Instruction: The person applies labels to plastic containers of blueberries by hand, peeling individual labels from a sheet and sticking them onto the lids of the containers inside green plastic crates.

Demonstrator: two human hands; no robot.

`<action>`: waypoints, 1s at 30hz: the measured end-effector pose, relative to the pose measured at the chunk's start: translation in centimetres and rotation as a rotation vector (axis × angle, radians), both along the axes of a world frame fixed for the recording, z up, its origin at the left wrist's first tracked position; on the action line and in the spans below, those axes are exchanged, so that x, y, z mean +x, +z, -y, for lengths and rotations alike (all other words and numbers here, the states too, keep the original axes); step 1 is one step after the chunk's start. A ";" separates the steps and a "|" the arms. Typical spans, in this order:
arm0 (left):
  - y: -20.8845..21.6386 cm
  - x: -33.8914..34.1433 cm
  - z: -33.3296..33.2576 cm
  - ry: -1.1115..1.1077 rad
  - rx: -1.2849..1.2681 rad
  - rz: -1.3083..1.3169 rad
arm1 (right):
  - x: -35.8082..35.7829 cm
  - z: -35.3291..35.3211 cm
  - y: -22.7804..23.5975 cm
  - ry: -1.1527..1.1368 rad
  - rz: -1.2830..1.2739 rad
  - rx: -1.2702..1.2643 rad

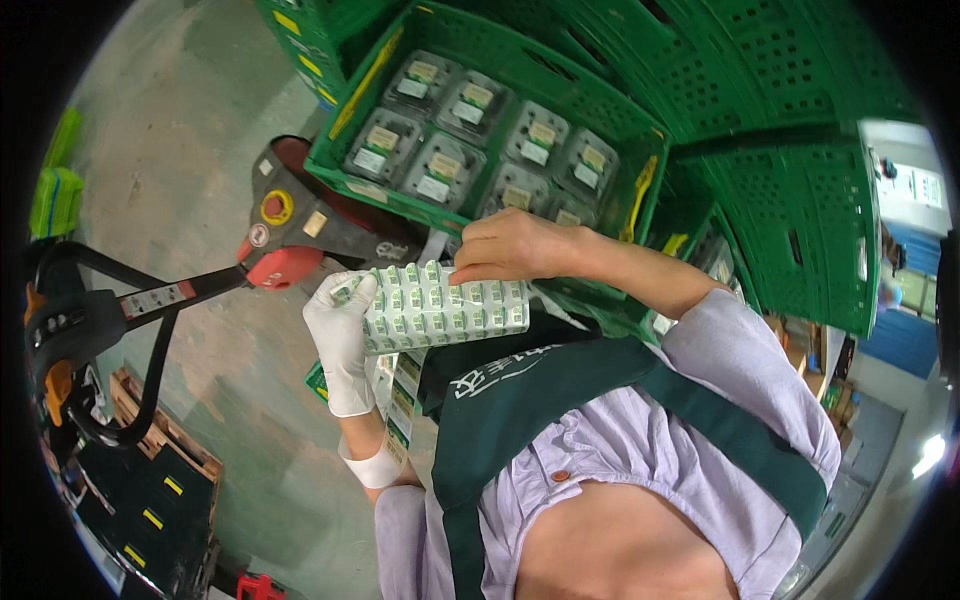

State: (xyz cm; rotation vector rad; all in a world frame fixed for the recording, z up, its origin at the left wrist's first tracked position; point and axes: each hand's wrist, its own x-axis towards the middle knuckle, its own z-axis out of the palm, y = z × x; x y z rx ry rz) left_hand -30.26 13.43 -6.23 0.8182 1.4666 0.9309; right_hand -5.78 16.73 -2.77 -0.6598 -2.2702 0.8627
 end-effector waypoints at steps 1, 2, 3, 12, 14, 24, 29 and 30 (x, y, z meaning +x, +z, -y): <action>-0.9 -0.1 1.1 -0.017 -0.025 -0.050 | 0.0 0.9 -0.3 -0.012 -0.072 -0.067; -1.9 -0.2 1.9 -0.035 -0.037 -0.096 | 0.5 2.0 -0.3 -0.116 -0.102 -0.249; -2.9 -0.4 2.7 -0.054 -0.047 -0.143 | 1.4 2.6 -0.6 -0.367 -0.054 -0.500; -4.0 -0.1 -0.2 -0.036 -0.115 0.066 | 21.4 7.6 -20.1 -1.738 -0.015 -1.202; -3.0 0.4 -2.0 -0.058 -0.119 0.068 | 22.5 8.7 -22.1 -1.774 -0.041 -1.269; -0.4 3.8 -7.1 -0.217 -0.093 0.001 | 19.4 10.4 -26.2 -1.736 -0.127 -1.367; -0.3 5.0 -7.8 -0.243 -0.125 -0.048 | 19.7 9.9 -27.0 -1.484 0.618 -0.968; -0.2 5.3 -7.7 -0.238 -0.126 -0.067 | 19.7 8.7 -26.2 -1.431 0.758 -1.013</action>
